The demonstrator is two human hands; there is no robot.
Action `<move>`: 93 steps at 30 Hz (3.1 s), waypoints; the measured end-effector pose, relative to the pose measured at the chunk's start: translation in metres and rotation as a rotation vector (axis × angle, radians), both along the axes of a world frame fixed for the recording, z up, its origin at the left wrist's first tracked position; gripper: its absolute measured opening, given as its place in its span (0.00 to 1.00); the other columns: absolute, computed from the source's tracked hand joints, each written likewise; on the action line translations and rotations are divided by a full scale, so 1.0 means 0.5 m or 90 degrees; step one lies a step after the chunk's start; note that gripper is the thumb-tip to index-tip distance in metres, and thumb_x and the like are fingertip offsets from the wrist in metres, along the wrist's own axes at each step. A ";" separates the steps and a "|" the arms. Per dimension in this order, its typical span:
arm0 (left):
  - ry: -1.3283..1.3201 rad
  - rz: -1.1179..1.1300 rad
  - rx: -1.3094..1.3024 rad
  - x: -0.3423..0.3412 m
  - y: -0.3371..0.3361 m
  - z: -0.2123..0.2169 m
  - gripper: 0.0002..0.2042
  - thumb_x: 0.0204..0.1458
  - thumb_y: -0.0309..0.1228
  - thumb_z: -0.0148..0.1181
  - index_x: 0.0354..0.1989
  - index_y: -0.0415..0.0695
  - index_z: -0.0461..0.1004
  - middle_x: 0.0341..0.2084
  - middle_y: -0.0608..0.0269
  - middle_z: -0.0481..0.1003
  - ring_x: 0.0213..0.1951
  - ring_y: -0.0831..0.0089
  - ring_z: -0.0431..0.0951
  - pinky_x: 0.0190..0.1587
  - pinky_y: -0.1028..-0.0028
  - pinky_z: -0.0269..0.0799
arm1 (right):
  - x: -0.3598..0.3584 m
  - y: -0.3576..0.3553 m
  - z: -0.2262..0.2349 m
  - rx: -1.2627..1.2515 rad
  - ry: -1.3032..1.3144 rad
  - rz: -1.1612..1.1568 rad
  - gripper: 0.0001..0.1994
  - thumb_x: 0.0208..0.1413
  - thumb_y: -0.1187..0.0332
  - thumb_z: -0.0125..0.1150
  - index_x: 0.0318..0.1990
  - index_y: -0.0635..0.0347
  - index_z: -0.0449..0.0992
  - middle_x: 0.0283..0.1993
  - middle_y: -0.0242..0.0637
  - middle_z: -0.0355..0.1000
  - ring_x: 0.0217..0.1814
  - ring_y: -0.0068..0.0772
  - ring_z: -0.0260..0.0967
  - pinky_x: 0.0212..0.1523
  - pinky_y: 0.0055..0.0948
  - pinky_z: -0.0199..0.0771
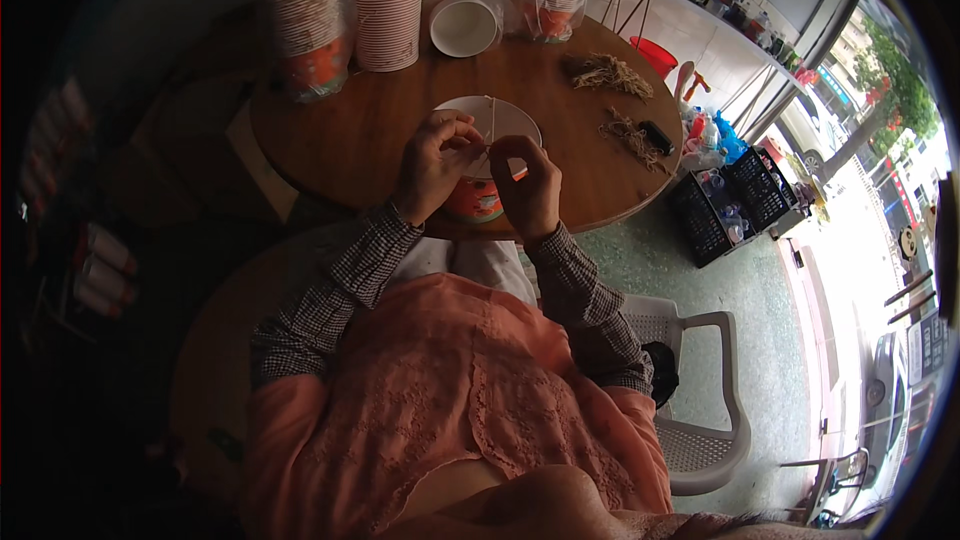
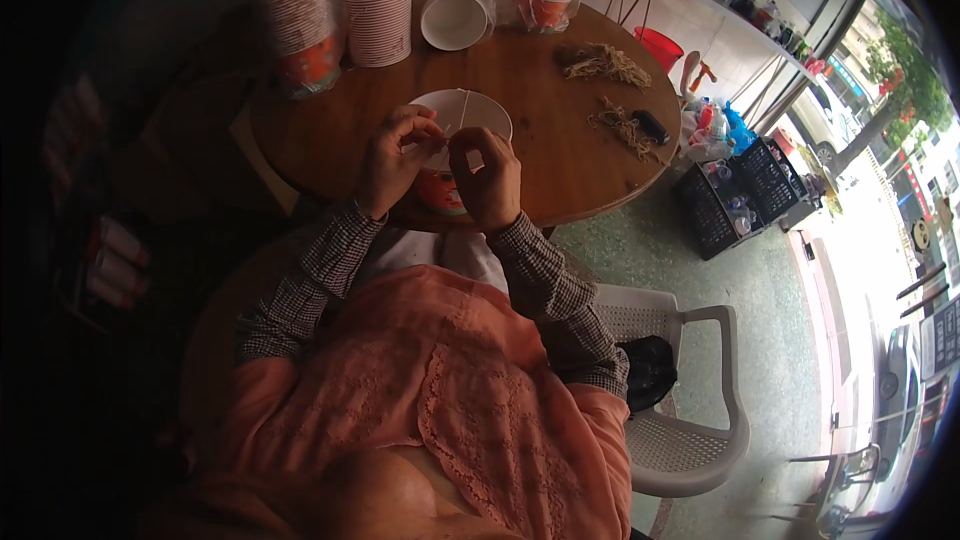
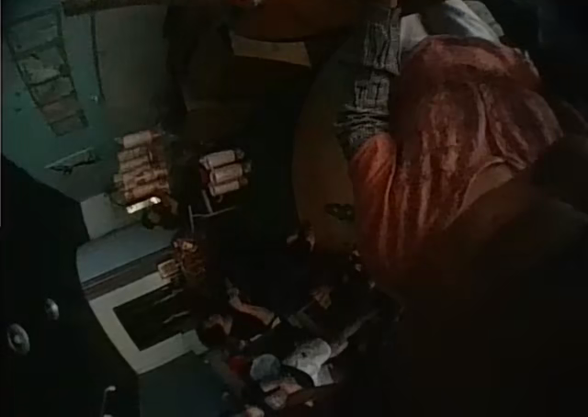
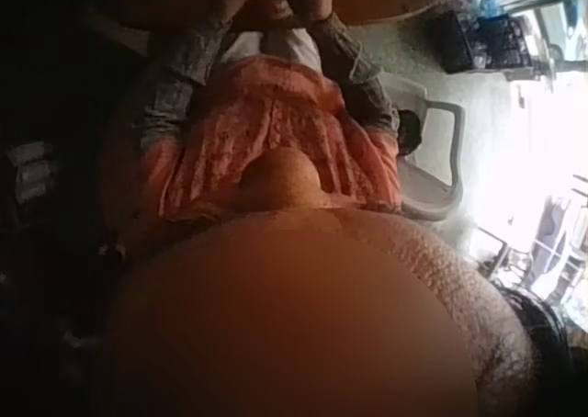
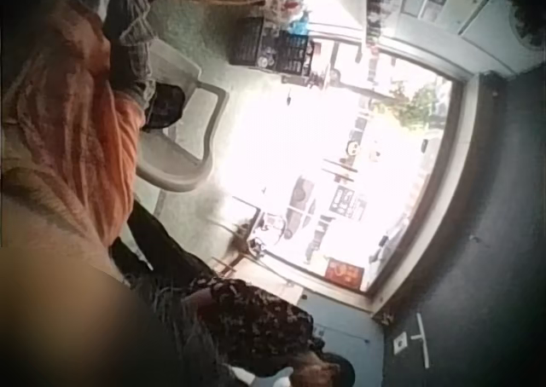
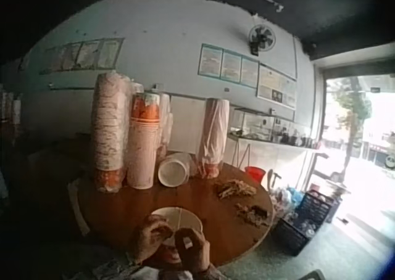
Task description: The recorder is manually attaching string handles to paper buckets by threading the string through pre-punched holes.
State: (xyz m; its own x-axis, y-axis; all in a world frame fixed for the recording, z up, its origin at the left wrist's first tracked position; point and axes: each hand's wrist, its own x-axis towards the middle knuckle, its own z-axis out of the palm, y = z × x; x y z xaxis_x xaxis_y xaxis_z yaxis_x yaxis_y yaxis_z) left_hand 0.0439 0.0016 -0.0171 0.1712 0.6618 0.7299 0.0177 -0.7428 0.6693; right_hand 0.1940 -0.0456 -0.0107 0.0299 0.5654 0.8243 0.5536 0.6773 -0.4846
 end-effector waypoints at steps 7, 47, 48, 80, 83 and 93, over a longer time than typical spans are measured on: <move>0.095 0.104 0.147 0.001 -0.023 0.013 0.06 0.44 0.20 0.62 0.32 0.38 0.76 0.39 0.57 0.70 0.40 0.65 0.75 0.41 0.72 0.72 | 0.006 0.003 -0.001 -0.013 -0.007 0.001 0.05 0.46 0.77 0.59 0.32 0.58 0.74 0.33 0.37 0.74 0.38 0.40 0.72 0.40 0.33 0.70; 0.121 -0.220 -0.312 -0.042 0.024 0.033 0.09 0.52 0.29 0.60 0.38 0.37 0.76 0.32 0.70 0.74 0.37 0.82 0.73 0.43 0.80 0.67 | 0.042 0.007 0.043 -0.380 0.152 0.337 0.05 0.57 0.73 0.55 0.38 0.65 0.71 0.32 0.34 0.75 0.29 0.21 0.72 0.28 0.20 0.73; 0.120 -0.219 -0.312 -0.042 0.024 0.032 0.09 0.52 0.29 0.60 0.38 0.37 0.76 0.32 0.70 0.74 0.37 0.82 0.73 0.43 0.80 0.67 | 0.045 0.007 0.045 -0.424 0.154 0.352 0.04 0.58 0.74 0.53 0.38 0.65 0.70 0.33 0.35 0.75 0.27 0.19 0.71 0.25 0.18 0.71; 0.327 0.087 0.183 -0.057 -0.028 0.035 0.05 0.44 0.26 0.62 0.28 0.41 0.73 0.27 0.61 0.74 0.32 0.65 0.75 0.50 0.67 0.61 | 0.051 0.009 0.023 -0.251 0.012 0.226 0.03 0.50 0.76 0.57 0.33 0.65 0.73 0.29 0.41 0.75 0.32 0.31 0.77 0.33 0.26 0.76; 0.308 0.148 0.257 -0.057 -0.044 0.040 0.05 0.42 0.25 0.62 0.26 0.42 0.71 0.26 0.61 0.73 0.32 0.63 0.74 0.48 0.66 0.62 | 0.051 0.007 0.026 -0.216 -0.048 0.162 0.05 0.48 0.77 0.58 0.33 0.65 0.72 0.30 0.43 0.75 0.32 0.35 0.76 0.33 0.28 0.75; 0.253 0.025 0.119 -0.060 -0.044 0.046 0.07 0.46 0.29 0.63 0.32 0.39 0.76 0.31 0.59 0.75 0.35 0.66 0.75 0.41 0.70 0.68 | 0.056 0.019 0.028 -0.138 -0.058 0.140 0.04 0.50 0.78 0.56 0.34 0.65 0.71 0.35 0.41 0.73 0.36 0.34 0.75 0.37 0.28 0.75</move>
State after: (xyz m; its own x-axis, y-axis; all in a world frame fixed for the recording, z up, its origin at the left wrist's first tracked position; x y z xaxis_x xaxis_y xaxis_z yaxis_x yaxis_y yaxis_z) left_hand 0.0141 -0.0206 0.0059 0.4402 0.5365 0.7200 0.2778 -0.8439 0.4590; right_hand 0.2218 -0.0363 0.0031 -0.1812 0.7132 0.6771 0.4534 0.6716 -0.5860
